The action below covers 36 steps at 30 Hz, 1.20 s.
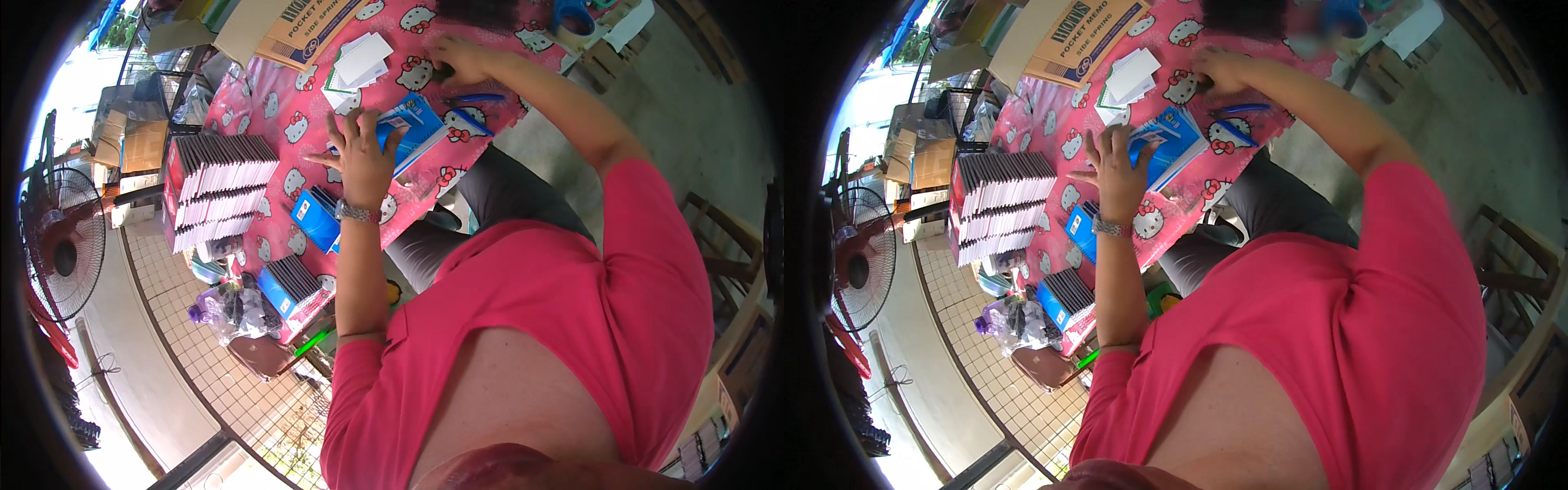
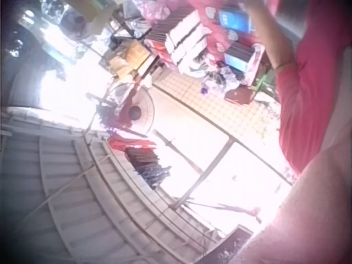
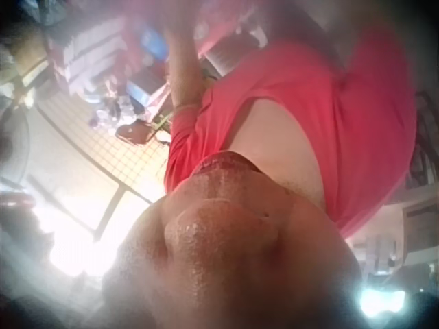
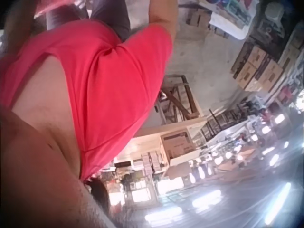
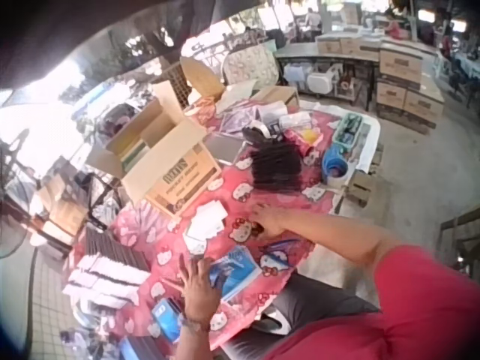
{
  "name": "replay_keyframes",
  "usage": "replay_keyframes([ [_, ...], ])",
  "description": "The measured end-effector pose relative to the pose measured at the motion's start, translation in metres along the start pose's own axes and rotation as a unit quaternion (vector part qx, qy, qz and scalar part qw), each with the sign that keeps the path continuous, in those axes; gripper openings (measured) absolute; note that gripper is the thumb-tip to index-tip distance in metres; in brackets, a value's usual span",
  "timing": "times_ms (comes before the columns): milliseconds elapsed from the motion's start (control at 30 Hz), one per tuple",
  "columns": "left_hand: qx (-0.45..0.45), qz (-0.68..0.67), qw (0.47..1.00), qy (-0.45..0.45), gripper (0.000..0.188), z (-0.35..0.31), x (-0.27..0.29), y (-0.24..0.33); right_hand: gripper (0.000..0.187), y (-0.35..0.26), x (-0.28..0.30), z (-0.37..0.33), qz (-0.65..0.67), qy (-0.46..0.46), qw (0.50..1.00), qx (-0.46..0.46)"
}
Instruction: The person assembles blue notepads by hand, inserting paper sheets and a cover into a binding spiral and stacking the finished products on a table.
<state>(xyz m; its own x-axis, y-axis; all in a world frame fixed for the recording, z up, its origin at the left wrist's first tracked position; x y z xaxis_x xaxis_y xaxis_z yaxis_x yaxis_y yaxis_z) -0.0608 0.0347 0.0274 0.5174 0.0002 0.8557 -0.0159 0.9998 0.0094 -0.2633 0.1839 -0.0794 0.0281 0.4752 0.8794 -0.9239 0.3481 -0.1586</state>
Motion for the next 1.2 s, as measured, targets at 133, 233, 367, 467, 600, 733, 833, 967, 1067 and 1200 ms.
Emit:
replay_keyframes([
  [133, 0.019, -0.116, 0.993, -0.018, 0.028, -0.004, -0.004, -0.008, 0.04, -0.012, 0.002, 0.007, 0.245, -0.148, 0.949, -0.131],
  [233, -0.003, -0.158, 0.987, -0.032, 0.028, -0.005, -0.002, -0.004, 0.051, -0.046, 0.039, 0.013, 0.655, -0.138, 0.722, -0.175],
  [367, -0.027, -0.196, 0.98, -0.032, 0.027, 0.001, -0.001, -0.004, 0.057, -0.077, 0.071, 0.007, 0.664, -0.205, 0.7, -0.165],
  [467, -0.033, -0.198, 0.979, -0.022, 0.025, 0.003, 0.003, -0.005, 0.051, -0.079, 0.08, 0.014, 0.816, -0.151, 0.539, -0.146],
  [600, -0.014, -0.221, 0.975, -0.006, 0.028, -0.003, -0.003, -0.02, 0.054, -0.078, 0.069, 0.028, 0.457, -0.273, 0.839, -0.107],
  [733, 0.018, -0.228, 0.973, 0.003, 0.03, -0.005, -0.005, -0.041, 0.059, -0.082, 0.063, 0.032, 0.697, -0.204, 0.678, -0.111],
  [833, 0.031, -0.197, 0.98, -0.005, 0.028, -0.01, -0.002, -0.042, 0.061, -0.081, 0.06, 0.034, 0.62, -0.214, 0.734, -0.176],
  [967, 0.062, -0.289, 0.955, -0.026, 0.027, -0.009, -0.006, -0.043, 0.06, -0.091, 0.068, 0.04, 0.593, -0.219, 0.763, -0.136],
  [1067, 0.084, -0.316, 0.944, -0.043, 0.027, -0.008, -0.007, -0.049, 0.055, -0.098, 0.08, 0.049, 0.754, -0.181, 0.629, -0.049],
  [1200, 0.084, -0.341, 0.934, -0.062, 0.027, -0.008, -0.009, -0.054, 0.053, -0.095, 0.067, 0.053, 0.633, -0.23, 0.73, -0.12],
])
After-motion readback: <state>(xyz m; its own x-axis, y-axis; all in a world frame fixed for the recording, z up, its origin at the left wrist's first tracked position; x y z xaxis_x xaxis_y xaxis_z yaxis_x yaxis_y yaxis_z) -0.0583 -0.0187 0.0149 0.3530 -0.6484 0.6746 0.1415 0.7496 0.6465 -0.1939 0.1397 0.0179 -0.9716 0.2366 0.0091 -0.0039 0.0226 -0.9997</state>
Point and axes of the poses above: each hand's wrist, its own z-axis towards the middle knuckle, its own x-axis out of the back of the hand, y = z × x, the point moved 4 cm from there along z, towards the middle knuckle, and after that the axes turned 4 degrees about y, right-handed, at the moved point
